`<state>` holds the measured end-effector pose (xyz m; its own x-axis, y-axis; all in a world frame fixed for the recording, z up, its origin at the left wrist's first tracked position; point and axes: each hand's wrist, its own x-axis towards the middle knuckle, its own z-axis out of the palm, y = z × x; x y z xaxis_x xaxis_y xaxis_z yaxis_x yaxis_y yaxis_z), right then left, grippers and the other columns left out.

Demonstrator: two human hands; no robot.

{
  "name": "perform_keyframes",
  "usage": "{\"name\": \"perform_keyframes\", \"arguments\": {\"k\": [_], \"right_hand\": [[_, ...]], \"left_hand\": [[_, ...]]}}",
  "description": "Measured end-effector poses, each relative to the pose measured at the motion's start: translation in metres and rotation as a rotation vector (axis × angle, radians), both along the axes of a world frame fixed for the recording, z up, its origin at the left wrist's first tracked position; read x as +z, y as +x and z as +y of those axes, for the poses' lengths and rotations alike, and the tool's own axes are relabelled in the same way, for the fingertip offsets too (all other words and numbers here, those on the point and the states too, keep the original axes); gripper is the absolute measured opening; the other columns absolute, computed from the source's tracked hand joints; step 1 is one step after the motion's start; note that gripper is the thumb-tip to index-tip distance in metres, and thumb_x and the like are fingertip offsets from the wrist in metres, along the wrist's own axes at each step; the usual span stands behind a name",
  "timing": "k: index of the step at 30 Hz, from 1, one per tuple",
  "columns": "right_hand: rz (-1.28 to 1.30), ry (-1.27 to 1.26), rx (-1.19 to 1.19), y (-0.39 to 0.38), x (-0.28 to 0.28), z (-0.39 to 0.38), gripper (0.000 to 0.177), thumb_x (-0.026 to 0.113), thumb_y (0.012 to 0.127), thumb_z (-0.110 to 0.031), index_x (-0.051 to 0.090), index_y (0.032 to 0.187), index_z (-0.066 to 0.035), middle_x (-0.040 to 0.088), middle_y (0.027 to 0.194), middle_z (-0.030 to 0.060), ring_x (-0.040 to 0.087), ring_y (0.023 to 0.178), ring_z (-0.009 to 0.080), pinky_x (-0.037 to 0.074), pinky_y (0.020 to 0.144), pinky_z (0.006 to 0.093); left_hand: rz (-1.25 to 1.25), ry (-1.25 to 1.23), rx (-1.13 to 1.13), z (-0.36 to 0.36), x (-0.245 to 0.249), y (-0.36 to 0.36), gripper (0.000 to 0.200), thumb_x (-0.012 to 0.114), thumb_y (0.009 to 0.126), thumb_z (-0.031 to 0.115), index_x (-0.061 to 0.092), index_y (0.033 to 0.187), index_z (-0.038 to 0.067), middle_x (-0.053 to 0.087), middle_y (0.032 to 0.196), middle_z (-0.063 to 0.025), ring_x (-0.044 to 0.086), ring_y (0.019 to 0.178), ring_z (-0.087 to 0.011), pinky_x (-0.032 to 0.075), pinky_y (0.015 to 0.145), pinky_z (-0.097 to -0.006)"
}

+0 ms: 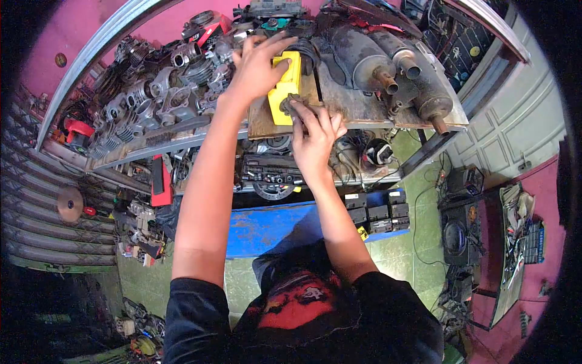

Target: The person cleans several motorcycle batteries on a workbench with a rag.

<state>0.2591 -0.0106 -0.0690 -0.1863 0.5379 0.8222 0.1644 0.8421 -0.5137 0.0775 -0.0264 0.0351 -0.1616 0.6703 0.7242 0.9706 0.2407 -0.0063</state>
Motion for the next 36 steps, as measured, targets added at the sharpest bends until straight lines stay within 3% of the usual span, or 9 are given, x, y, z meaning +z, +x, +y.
{"name": "perform_keyframes", "arguments": {"k": [3,6,7,11,15,17,20,28,36], "right_hand": [[0.029,-0.003,-0.007,-0.002,0.003,0.0,0.037,0.078,0.084,-0.007,0.078,0.117,-0.024,0.069,0.105,-0.002,0.055,0.101,0.0245,0.034,0.093,0.0425],[0.066,0.001,-0.038,-0.006,0.008,0.001,0.037,0.078,0.084,-0.007,0.077,0.118,-0.022,0.069,0.105,-0.0024,0.055,0.1,0.0242,0.034,0.094,0.0422],[0.067,-0.003,-0.039,-0.009,0.011,0.002,0.037,0.078,0.084,-0.007,0.077,0.118,-0.022,0.069,0.105,-0.0024,0.055,0.1,0.0242,0.034,0.094,0.0422],[0.138,0.035,-0.106,-0.018,0.014,0.004,0.037,0.078,0.082,-0.006,0.078,0.116,-0.021,0.068,0.101,-0.0023,0.055,0.101,0.024,0.034,0.094,0.0419],[0.058,0.142,-0.056,-0.018,-0.013,-0.004,0.04,0.078,0.076,-0.005,0.08,0.112,-0.024,0.064,0.096,-0.0027,0.054,0.102,0.0239,0.032,0.095,0.0431],[-0.034,0.176,-0.046,-0.013,-0.033,-0.003,0.038,0.076,0.076,-0.006,0.08,0.108,-0.026,0.064,0.098,-0.0031,0.054,0.098,0.0248,0.031,0.092,0.0461],[-0.098,0.166,-0.102,-0.006,-0.045,0.004,0.029,0.076,0.077,-0.009,0.078,0.103,-0.023,0.062,0.094,-0.0021,0.054,0.099,0.025,0.031,0.091,0.0457],[0.098,0.116,-0.177,-0.029,-0.002,-0.003,0.027,0.075,0.078,-0.007,0.077,0.1,-0.022,0.063,0.094,0.0,0.055,0.1,0.0253,0.031,0.092,0.0465],[-0.134,0.163,-0.044,-0.004,-0.038,-0.005,0.023,0.076,0.077,-0.005,0.077,0.092,-0.023,0.058,0.089,-0.0004,0.054,0.096,0.0258,0.03,0.091,0.0456]], "left_hand": [[-0.523,-0.21,-0.103,-0.001,-0.004,-0.005,0.036,0.059,0.097,0.038,0.073,0.131,0.034,0.07,0.135,-0.0038,0.045,0.136,-0.0336,0.021,0.113,-0.0599],[-0.458,-0.199,0.027,0.005,0.003,0.013,0.035,0.059,0.096,0.036,0.074,0.126,0.03,0.07,0.134,-0.0049,0.048,0.132,-0.0353,0.02,0.113,-0.0614],[-0.431,-0.204,0.088,0.006,0.007,0.017,0.035,0.058,0.094,0.037,0.073,0.124,0.025,0.069,0.132,-0.0123,0.049,0.131,-0.0382,0.021,0.112,-0.0656],[-0.402,-0.178,0.226,0.01,0.009,0.029,0.04,0.059,0.092,0.039,0.068,0.124,0.017,0.065,0.133,-0.0242,0.048,0.133,-0.0439,0.027,0.107,-0.0721],[-0.448,-0.16,0.219,0.007,0.003,0.025,0.04,0.059,0.092,0.039,0.068,0.125,0.018,0.064,0.135,-0.0223,0.048,0.133,-0.0436,0.027,0.107,-0.0726],[-0.353,-0.124,0.225,0.008,-0.005,0.021,0.037,0.056,0.094,0.039,0.067,0.126,0.022,0.068,0.129,-0.0159,0.053,0.127,-0.0427,0.026,0.104,-0.0639],[-0.37,-0.087,0.213,0.007,-0.007,0.022,0.037,0.055,0.095,0.039,0.069,0.125,0.022,0.068,0.127,-0.0152,0.053,0.126,-0.0423,0.026,0.104,-0.0625],[-0.364,-0.107,0.196,0.003,-0.007,0.019,0.04,0.056,0.095,0.04,0.068,0.129,0.023,0.068,0.128,-0.0153,0.054,0.125,-0.0418,0.026,0.104,-0.0624],[-0.397,-0.141,0.208,0.003,-0.006,0.02,0.043,0.056,0.096,0.042,0.066,0.133,0.024,0.066,0.13,-0.0154,0.053,0.127,-0.0409,0.025,0.105,-0.064]]}}
